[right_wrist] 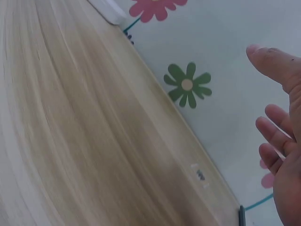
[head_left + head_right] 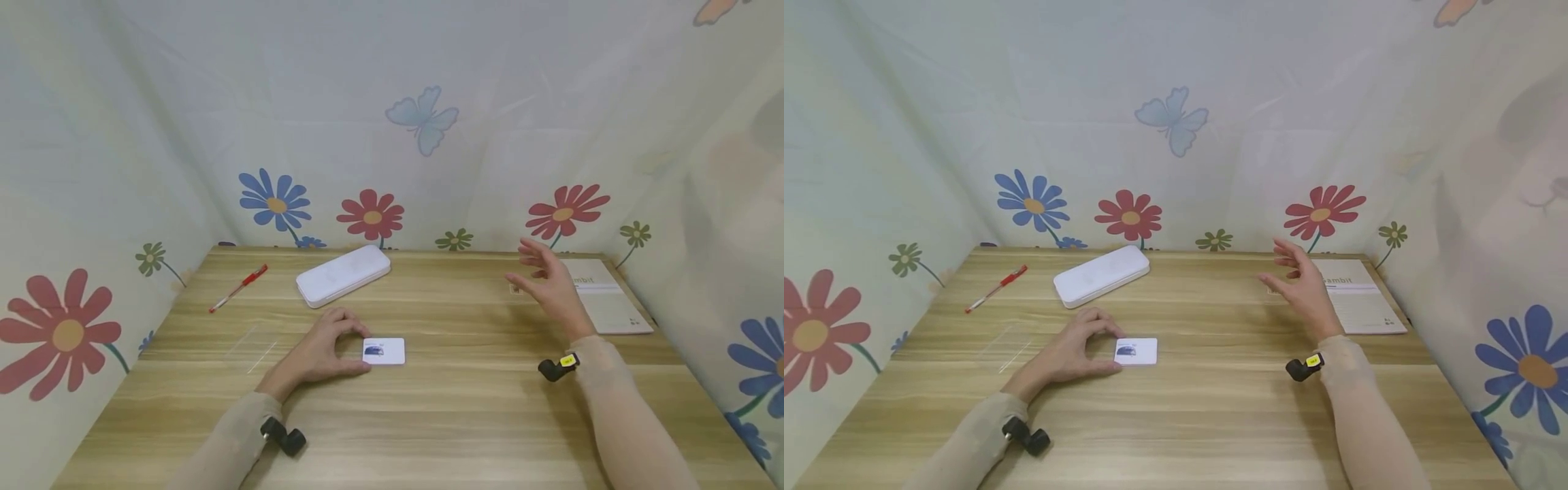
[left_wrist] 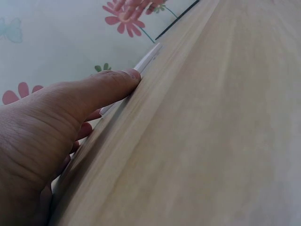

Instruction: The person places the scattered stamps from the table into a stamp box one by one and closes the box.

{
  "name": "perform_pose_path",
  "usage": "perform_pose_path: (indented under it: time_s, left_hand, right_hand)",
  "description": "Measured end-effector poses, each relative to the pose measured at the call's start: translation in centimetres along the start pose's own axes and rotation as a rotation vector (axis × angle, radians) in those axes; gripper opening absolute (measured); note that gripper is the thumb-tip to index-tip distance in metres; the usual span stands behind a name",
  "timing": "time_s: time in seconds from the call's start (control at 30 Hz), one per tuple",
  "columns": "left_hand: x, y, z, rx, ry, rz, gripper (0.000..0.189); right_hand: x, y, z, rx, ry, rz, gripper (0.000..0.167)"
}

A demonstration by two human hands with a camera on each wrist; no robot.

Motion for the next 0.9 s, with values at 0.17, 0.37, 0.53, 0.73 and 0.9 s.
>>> perform_pose_path:
  time_s: [0.17,0.37,0.53,0.73,0.9]
  left_hand:
    - [0.0,0.1,-0.2,0.002,-0.01,0.0,0.051]
    - [0.0,0.1,-0.2,-0.002,-0.013,0.0,0.051]
    - [0.0,0.0,-0.2,-0.004,-0.016,-0.001,0.051]
    - [0.0,0.0,-0.1,-0.004,-0.017,-0.001,0.051]
    - [0.1,0.0,-0.1,-0.006,-0.018,-0.001,0.051]
  right_hand:
    - [1.5,-0.2,-0.4,-0.019,0.001,0.049,0.082]
    - [2.8,0.0,-0.6,-0.045,0.007,0.062,0.08]
    - [3.9,0.0,-0.4,-0.079,0.024,0.097,0.078]
    - [4.9,0.0,0.0,-0.127,0.049,0.13,0.079]
    - [5.3,0.1,0.1,-0.14,0.094,0.145,0.079]
Point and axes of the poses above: each hand's wrist, its own y-axis away from the middle knuckle, its own z-axis out of the palm, x = y × z, the point moved 5 cm from there along -y, towards the middle knuckle, and after that the axes turned 7 degrees about z, right-handed, at the moved point
